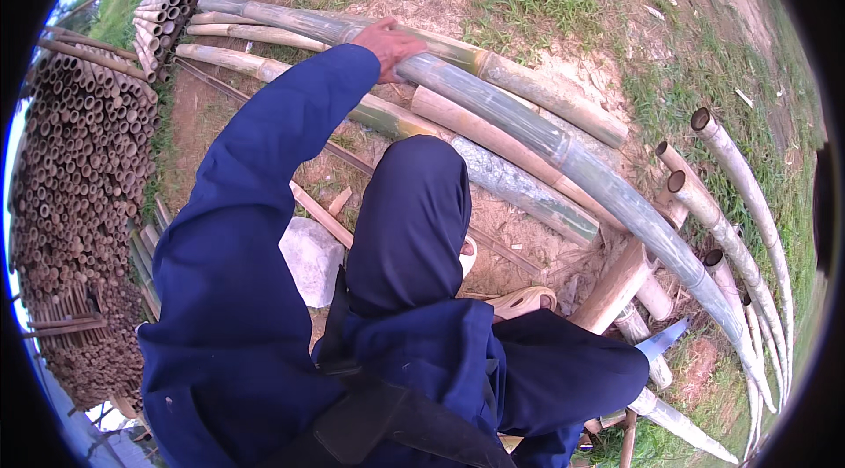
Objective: The person uses a hand saw to cut bamboo poles into shorter sections. They repeatedly position a pole, saw through it, and then move the cut piece aside to continue with the next cut.
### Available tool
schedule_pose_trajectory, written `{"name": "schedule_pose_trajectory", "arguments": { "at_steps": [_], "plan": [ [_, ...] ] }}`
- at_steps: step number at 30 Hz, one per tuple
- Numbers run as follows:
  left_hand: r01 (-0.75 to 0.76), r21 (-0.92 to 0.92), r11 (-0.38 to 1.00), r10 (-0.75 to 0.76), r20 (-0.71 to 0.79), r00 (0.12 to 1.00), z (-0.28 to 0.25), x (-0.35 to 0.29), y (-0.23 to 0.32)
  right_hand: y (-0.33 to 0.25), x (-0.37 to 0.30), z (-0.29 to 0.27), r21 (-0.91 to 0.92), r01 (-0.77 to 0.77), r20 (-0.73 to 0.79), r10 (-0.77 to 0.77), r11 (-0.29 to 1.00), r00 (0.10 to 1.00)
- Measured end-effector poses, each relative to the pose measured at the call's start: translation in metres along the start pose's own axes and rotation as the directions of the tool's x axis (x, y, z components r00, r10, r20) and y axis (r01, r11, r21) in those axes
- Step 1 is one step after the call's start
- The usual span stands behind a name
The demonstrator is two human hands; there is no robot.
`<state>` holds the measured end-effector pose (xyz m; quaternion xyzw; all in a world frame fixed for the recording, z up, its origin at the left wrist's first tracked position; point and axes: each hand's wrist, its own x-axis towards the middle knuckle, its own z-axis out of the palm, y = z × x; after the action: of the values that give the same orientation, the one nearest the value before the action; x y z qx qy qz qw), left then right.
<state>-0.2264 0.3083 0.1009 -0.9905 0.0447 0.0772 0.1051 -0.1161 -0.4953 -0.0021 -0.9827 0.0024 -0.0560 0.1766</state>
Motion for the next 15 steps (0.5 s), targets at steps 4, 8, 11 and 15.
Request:
{"name": "schedule_pose_trajectory", "arguments": {
  "at_steps": [4,8,11,15],
  "plan": [
    [0.586,0.324,0.743,-0.656,0.175,0.734,0.022,-0.118,-0.103,0.007,-0.009,-0.003,-0.023,0.004,-0.011,-0.005,1.000,1.000],
    [0.778,0.336,0.531,-0.841,0.094,0.533,0.026,-0.122,-0.098,0.028,-0.036,-0.012,-0.063,-0.014,-0.009,0.013,0.998,1.000],
    [0.668,-0.030,0.744,-0.668,-0.068,0.741,0.042,-0.110,-0.055,0.042,-0.055,-0.020,-0.074,-0.014,0.001,0.014,0.997,1.000],
    [0.382,-0.200,0.902,-0.417,-0.173,0.893,0.024,-0.059,0.025,0.068,-0.093,-0.049,-0.052,-0.018,-0.020,0.017,0.998,1.000]
  ]
}}
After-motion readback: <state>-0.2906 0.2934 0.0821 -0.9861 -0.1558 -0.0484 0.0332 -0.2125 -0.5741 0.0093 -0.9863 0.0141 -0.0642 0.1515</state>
